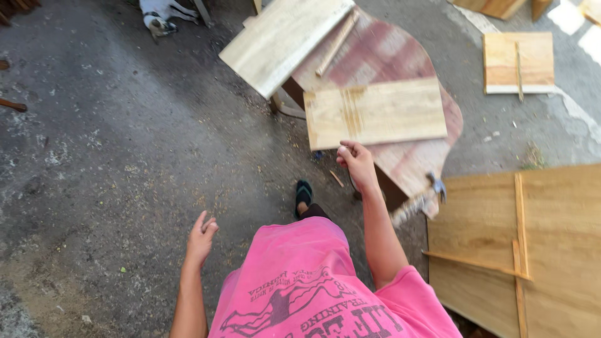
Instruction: The person holds a long wooden board with pink filler on one edge and scrapes the pink material off along the edge using a small knife. They reposition the board repeatedly to scrape different sections, then set the board down and pick up another wooden board from the work surface.
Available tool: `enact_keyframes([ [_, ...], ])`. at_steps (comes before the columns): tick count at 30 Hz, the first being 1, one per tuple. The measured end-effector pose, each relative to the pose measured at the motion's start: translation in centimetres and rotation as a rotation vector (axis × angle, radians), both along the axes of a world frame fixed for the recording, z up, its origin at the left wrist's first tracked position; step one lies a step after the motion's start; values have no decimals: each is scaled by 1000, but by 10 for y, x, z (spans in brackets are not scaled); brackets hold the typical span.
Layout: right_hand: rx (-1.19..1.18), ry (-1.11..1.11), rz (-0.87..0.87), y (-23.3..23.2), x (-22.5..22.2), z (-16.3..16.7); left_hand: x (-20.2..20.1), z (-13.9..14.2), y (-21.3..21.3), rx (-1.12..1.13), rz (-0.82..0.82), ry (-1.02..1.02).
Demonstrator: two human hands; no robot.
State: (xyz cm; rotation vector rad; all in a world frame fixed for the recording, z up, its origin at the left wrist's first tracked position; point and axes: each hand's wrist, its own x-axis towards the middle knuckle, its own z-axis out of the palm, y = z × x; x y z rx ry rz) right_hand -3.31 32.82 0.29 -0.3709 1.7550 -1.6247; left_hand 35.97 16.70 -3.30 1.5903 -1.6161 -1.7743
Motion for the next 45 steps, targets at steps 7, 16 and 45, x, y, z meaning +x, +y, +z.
enact_keyframes([
  [7, 282, 477, 16, -166, -116, 14, -26, -1, -77, 77, 173, -69],
  [16, 671, 601, -128, -260, -185, -34, -110, -24, -214, 155, -17, -6],
  [45, 125, -267, -1446, -64, 33, -33, -381, -70, -321, 839, -192, 374],
])
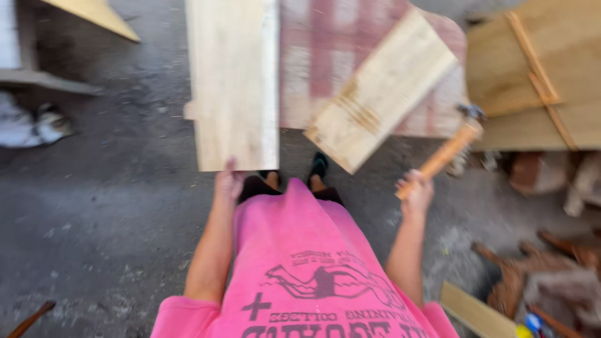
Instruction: The person holds a long wooden board with pink filler on one edge and scrapes the pink material off along the edge using a small knife. They reposition the board repeatedly to scrape different sections, then set the board down and pick up another wooden board from the work surface.
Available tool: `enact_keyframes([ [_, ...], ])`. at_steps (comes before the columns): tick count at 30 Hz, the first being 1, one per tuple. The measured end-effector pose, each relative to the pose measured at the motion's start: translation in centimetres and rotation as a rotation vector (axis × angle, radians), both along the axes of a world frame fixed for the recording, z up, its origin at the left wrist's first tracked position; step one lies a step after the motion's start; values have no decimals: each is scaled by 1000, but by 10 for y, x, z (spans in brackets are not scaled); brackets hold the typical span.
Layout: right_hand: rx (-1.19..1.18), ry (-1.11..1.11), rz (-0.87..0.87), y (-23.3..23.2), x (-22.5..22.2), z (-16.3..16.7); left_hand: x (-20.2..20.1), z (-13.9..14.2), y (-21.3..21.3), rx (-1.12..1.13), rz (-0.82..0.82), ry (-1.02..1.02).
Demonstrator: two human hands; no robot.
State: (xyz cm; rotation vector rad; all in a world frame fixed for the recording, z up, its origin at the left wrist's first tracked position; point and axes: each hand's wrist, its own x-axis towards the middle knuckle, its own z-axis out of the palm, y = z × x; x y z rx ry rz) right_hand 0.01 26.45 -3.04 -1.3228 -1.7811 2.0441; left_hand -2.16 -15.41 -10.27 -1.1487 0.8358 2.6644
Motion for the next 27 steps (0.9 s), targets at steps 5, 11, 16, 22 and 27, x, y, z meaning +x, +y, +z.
enact_keyframes([
  [5, -23, -27, 33, 12, -24, 4, 0, 10, 21, -9, 112, 53],
  [11, -23, 5, 81, 5, -41, -13, 7, 34, 22, -25, 164, 190],
  [16, 45, -5, 204, -31, -18, -36, 12, 48, 9, -135, 119, 283],
  [22, 114, -55, 101, -35, 11, -19, 41, 55, -4, -224, 90, 278],
  [27, 693, -130, 109, 31, -10, -22, 40, 58, -7, -144, 48, 336],
])
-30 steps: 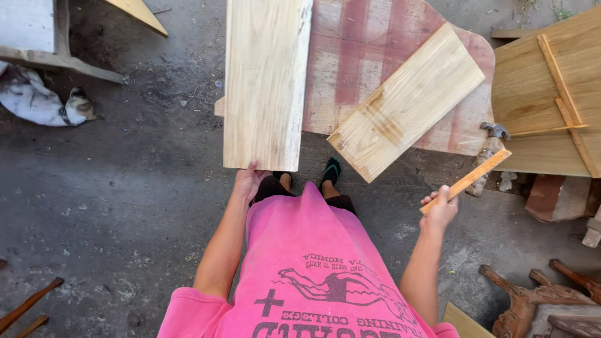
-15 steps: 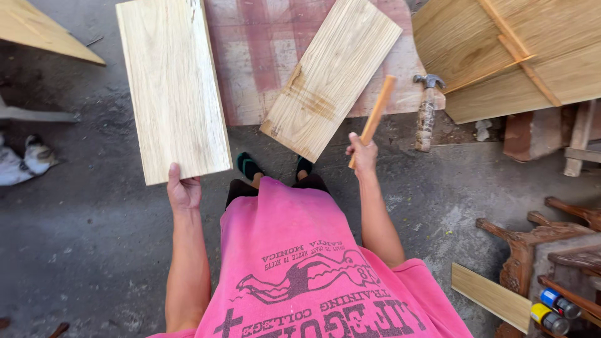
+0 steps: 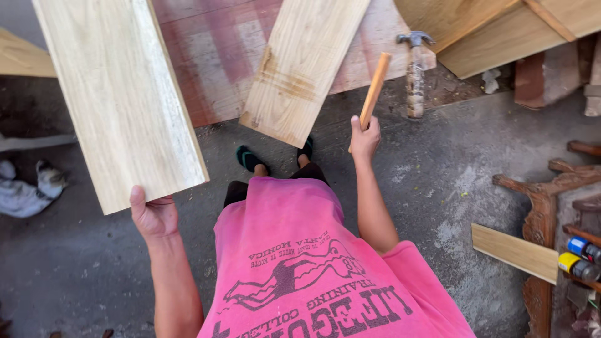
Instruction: The person holds a long wooden board with pink filler on one edge and scrapes the pink material off along the edge using a small knife. They reposition the board repeatedly to scrape different sections, then set the board down and pick up another wooden board from the work surface.
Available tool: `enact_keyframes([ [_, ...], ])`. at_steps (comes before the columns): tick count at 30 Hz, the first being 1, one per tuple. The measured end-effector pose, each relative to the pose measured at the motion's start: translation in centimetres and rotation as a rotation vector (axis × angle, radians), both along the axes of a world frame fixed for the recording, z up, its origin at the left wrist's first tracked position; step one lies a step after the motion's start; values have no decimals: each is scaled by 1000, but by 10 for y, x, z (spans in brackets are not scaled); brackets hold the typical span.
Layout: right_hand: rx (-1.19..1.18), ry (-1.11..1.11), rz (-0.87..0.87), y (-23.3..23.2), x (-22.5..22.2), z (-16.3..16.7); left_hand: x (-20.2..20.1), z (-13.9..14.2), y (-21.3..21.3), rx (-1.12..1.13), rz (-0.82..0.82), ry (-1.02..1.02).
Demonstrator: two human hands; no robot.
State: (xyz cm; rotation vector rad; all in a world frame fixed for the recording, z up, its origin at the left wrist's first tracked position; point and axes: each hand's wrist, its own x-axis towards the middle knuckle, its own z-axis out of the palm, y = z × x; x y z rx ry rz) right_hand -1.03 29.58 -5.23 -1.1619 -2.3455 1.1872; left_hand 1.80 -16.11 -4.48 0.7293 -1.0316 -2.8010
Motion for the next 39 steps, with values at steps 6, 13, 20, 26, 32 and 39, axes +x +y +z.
enact_keyframes([
  [6, 185, -5, 102, 46, -41, -2, -12, 16, 18, 29, -75, 38],
  [13, 472, 171, 222, 53, -61, 7, -2, 31, 51, 6, -132, -16],
  [20, -971, 285, 430, -6, -14, 5, -20, 16, 119, 164, -243, -34],
  [26, -1371, 551, 672, -10, 19, 22, -38, 7, 183, 102, -408, -30],
  [32, -1439, 696, 507, 40, 5, 27, -42, 8, 222, 153, -565, -102],
  [39, -1354, 670, 213, 72, 21, 23, -41, 19, 249, 18, -776, -105],
])
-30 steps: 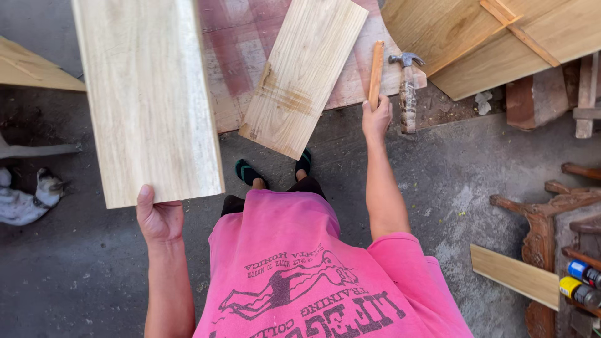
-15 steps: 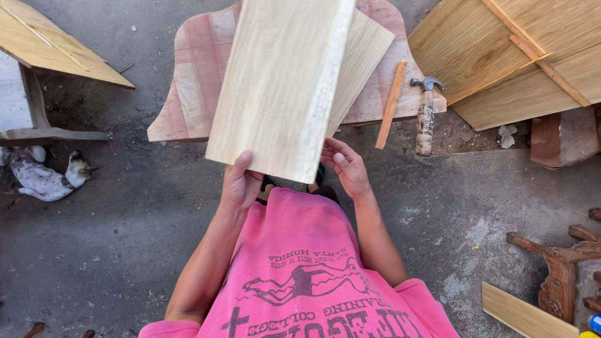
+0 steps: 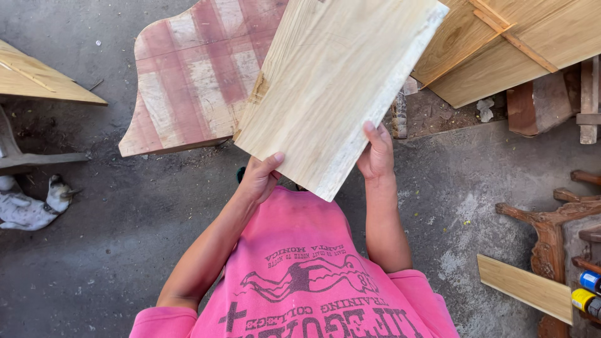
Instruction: The person holds a long wooden board with pink filler on one edge and scrapes the pink material off along the edge using a small knife. They reposition the board repeatedly to scrape different sections, then set the board down and pick up another wooden board from the work surface.
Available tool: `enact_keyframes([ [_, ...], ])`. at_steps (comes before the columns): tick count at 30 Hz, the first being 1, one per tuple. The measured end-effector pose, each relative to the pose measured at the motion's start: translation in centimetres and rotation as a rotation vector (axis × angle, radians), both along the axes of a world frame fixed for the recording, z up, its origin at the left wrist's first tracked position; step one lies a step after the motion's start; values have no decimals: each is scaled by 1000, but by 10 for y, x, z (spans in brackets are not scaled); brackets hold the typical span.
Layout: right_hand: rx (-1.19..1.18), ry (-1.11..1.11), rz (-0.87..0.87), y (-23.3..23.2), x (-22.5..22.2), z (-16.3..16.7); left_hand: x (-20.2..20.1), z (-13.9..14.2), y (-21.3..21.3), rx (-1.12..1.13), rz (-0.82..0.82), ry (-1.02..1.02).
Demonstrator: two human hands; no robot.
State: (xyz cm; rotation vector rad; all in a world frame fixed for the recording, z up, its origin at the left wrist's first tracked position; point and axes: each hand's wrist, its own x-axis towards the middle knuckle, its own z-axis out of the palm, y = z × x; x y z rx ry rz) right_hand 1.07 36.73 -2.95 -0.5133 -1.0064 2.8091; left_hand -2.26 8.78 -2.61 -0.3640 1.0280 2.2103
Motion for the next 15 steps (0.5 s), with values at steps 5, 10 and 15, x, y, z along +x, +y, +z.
enact_keyframes([
  [5, 66, 9, -97, 2, 13, -7, -21, -9, -4, -122, -273, 318],
  [10, 172, 67, -214, 42, 35, 3, -20, -40, -40, -342, -139, 68],
  [15, 328, 34, -335, 81, 71, 5, -8, -69, -60, -596, 134, -275],
])
